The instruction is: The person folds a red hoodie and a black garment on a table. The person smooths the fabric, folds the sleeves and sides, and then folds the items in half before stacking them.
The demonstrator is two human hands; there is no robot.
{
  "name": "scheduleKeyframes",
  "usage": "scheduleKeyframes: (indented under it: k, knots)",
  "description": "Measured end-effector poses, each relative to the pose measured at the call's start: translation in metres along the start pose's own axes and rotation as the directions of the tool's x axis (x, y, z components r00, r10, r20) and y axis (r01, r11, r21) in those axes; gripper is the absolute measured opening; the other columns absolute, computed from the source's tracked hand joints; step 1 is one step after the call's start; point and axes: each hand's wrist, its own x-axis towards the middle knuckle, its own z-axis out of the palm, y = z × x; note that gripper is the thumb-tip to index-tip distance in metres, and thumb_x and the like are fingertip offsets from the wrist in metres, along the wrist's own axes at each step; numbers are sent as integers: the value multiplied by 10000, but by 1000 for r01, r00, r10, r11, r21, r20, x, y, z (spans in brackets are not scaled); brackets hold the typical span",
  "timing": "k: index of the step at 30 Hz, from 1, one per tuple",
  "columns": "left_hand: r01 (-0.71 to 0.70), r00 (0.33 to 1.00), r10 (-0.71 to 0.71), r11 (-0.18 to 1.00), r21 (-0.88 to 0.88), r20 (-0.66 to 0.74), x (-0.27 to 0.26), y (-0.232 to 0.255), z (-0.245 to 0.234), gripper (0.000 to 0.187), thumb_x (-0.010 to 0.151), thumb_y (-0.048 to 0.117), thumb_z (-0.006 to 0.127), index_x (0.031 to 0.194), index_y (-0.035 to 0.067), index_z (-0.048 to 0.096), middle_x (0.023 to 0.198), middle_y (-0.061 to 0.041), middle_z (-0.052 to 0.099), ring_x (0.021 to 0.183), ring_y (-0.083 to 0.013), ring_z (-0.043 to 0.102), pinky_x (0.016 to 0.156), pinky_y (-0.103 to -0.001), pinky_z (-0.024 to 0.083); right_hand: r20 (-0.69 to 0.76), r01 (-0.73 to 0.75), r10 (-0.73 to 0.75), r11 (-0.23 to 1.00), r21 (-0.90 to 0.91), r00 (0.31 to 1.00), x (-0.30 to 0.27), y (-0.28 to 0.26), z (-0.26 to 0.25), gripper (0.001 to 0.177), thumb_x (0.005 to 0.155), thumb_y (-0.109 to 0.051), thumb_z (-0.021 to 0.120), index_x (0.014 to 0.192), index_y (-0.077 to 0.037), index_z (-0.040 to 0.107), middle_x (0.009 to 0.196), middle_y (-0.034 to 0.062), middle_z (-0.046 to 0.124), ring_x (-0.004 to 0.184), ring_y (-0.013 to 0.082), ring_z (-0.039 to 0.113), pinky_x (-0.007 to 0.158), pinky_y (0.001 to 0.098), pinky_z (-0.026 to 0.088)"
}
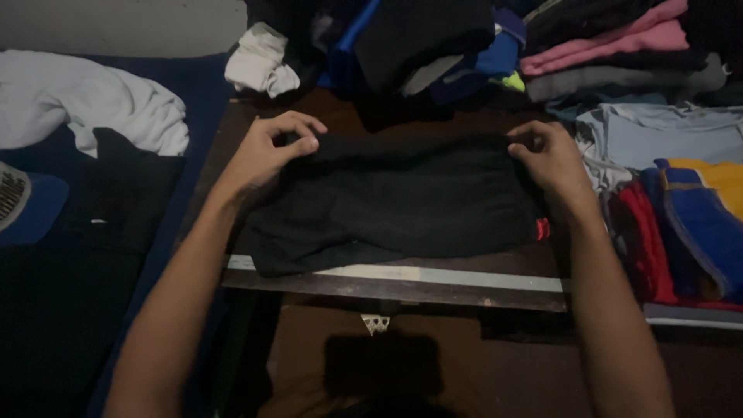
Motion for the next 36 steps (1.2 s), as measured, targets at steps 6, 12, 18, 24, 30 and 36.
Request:
scheduleKeyframes:
  k: [6,12,18,24,30,36]
  knots:
    - [-29,994,50,978,205,-100,-3,11,6,425,802,50,760,1222,111,733,1176,-76,709,1112,-204,659,979,-351,498,189,-302,250,892,335,950,-3,-7,-21,250,928,-125,719,1176,-94,706,1157,151,721,1052,280,666,838,366,512]
    - [214,970,-144,886,412,-194,-1,12,7,244,849,98,803,1091,120,780,1082,-61,754,1033,-236,665,948,-380,499,212,-169,90,903,394,973,-9,-16,-31,149,901,-30,610,1033,-90,641,1233,91,755,1079,223,711,873,357,559]
    - [-122,957,74,980,159,281,-8,7,-10,168,751,38,778,912,77,751,1156,-56,737,1169,-249,655,1060,-427,480,649,-67,21,997,47,760,-7,-5,-38,182,736,21,684,878,-81,636,1345,7,732,1018,247,718,779,425,582]
    - [-102,924,1,964,245,382,-8,13,-14,154,714,36,795,860,83,777,1242,-31,725,1228,-235,618,1016,-437,493,690,-31,-56,993,113,721,-7,-5,-41,164,693,-3,767,804,-78,674,1324,21,734,1117,215,690,900,422,561]
    - [3,987,-31,985,175,159,-12,13,-26,160,843,103,770,1001,80,761,1009,-58,774,961,-191,741,891,-382,581,553,0,-135,971,238,822,-11,3,-50,184,734,-41,773,883,-92,678,1279,67,769,1262,212,655,1041,428,451]
    - [15,1000,-12,924,382,-10,-2,-8,-14,184,916,146,759,1081,66,774,1004,-87,756,945,-216,712,816,-389,541,279,-335,295,936,106,914,2,-11,-19,234,967,-265,712,1175,-159,697,1017,43,667,964,197,625,805,353,487]
